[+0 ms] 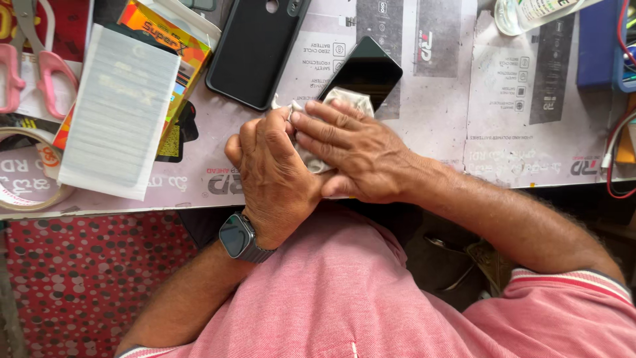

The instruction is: The person removes a protective film from a smartphone screen, then cleans the screen and back with a spray bottle and a cloth. The person wipes the screen repeatedly, applies more spray, and continues wiping until the surface is clear. Finally, the person places a screen protector on the phone and smooths it down.

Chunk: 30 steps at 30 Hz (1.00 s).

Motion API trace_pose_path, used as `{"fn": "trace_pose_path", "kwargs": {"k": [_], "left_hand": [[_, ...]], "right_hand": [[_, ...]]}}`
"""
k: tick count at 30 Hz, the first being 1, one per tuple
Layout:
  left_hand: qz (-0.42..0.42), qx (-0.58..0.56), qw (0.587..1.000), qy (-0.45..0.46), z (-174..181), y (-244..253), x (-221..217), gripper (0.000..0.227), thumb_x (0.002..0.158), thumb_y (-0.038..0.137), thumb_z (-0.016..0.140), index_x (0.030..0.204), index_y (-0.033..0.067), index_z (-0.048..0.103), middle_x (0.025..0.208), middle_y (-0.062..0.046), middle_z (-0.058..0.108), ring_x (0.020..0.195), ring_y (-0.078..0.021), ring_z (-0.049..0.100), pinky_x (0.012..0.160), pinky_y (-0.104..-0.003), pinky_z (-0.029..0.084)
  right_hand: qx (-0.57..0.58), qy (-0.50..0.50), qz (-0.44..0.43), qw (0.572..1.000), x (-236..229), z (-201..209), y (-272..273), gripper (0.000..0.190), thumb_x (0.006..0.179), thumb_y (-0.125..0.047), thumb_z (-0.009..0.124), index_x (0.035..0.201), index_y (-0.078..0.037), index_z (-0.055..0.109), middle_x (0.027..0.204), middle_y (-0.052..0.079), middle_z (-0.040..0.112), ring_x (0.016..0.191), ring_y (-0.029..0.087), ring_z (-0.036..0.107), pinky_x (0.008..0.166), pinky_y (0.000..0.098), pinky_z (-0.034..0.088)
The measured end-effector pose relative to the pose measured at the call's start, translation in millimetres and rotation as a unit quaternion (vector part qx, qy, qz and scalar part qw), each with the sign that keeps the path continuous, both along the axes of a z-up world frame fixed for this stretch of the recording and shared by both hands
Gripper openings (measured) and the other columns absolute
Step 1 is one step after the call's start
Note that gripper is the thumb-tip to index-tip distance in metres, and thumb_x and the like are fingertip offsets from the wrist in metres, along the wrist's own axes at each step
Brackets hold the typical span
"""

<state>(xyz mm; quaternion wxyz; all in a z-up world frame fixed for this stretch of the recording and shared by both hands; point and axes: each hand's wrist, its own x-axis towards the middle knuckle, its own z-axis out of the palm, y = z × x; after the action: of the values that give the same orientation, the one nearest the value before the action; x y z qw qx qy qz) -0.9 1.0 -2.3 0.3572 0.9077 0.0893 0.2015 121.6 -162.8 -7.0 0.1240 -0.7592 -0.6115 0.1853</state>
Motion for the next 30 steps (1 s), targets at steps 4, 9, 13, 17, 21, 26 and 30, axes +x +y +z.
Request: {"fn": "trace_pose_path", "kwargs": {"k": [4,9,13,17,21,26,30], "left_hand": [[0.007,-0.003,1.0,-0.003,-1,-3,0,0.106,0.066,0.065,0.089,0.136,0.0007,0.042,0.115,-0.01,0.058,0.109,-0.0294,0.051,0.101,-0.05,0.032],[0.027,0.011,1.0,-0.01,-2,-4,2,0.091,0.075,0.038,0.095,0.139,0.0019,0.041,0.12,-0.01,0.059,0.111,-0.0287,0.054,0.101,-0.049,0.034],[0.025,0.023,0.999,-0.023,-1,-5,4,0.091,0.072,0.031,0.092,0.139,-0.0012,0.039,0.121,-0.014,0.059,0.111,-0.0315,0.054,0.098,-0.05,0.034],[0.024,0.043,0.999,-0.012,-8,-6,0,0.083,0.081,0.024,0.091,0.14,0.0004,0.039,0.118,-0.011,0.059,0.11,-0.0288,0.054,0.1,-0.049,0.035],[0.027,0.058,0.998,-0.006,-7,-4,1,0.078,0.086,0.023,0.089,0.142,0.0014,0.04,0.12,-0.009,0.059,0.113,-0.0265,0.055,0.103,-0.047,0.035],[0.005,-0.003,1.0,0.014,1,-3,1,0.097,0.07,0.052,0.091,0.135,-0.0004,0.043,0.117,-0.011,0.059,0.11,-0.0294,0.051,0.099,-0.05,0.034],[0.006,0.008,1.0,0.027,1,-2,5,0.101,0.068,0.062,0.088,0.135,0.0003,0.043,0.115,-0.01,0.058,0.111,-0.0298,0.051,0.101,-0.051,0.033]], "right_hand": [[0.017,-0.009,-0.006,1.0,9,5,-9,0.091,0.097,-0.073,0.014,0.15,-0.011,0.054,0.165,0.007,0.038,0.156,0.024,0.024,0.13,0.0463,0.013],[0.102,0.066,0.088,0.989,24,5,-6,0.06,0.108,-0.053,0.042,0.131,-0.004,0.068,0.151,0.011,0.057,0.149,0.026,0.045,0.13,0.0492,0.029],[0.116,0.104,0.099,0.983,29,13,-10,0.051,0.108,-0.044,0.046,0.128,-0.004,0.071,0.143,0.011,0.064,0.144,0.029,0.05,0.126,0.0504,0.033],[0.08,0.091,0.101,0.988,27,13,-4,0.058,0.106,-0.05,0.044,0.136,-0.005,0.066,0.149,0.012,0.06,0.147,0.028,0.046,0.127,0.0495,0.031],[0.04,0.06,0.102,0.992,21,8,3,0.066,0.102,-0.057,0.043,0.146,-0.008,0.055,0.151,0.009,0.055,0.15,0.027,0.038,0.128,0.0484,0.025],[-0.06,0.0,0.004,0.998,3,2,0,0.096,0.089,-0.076,0.016,0.158,-0.013,0.037,0.166,0.012,0.028,0.154,0.03,0.02,0.126,0.0471,0.014],[-0.132,-0.048,-0.01,0.99,12,3,3,0.12,0.078,-0.088,0.002,0.161,-0.006,0.028,0.167,0.017,0.016,0.155,0.033,0.013,0.127,0.0479,0.009]]}}
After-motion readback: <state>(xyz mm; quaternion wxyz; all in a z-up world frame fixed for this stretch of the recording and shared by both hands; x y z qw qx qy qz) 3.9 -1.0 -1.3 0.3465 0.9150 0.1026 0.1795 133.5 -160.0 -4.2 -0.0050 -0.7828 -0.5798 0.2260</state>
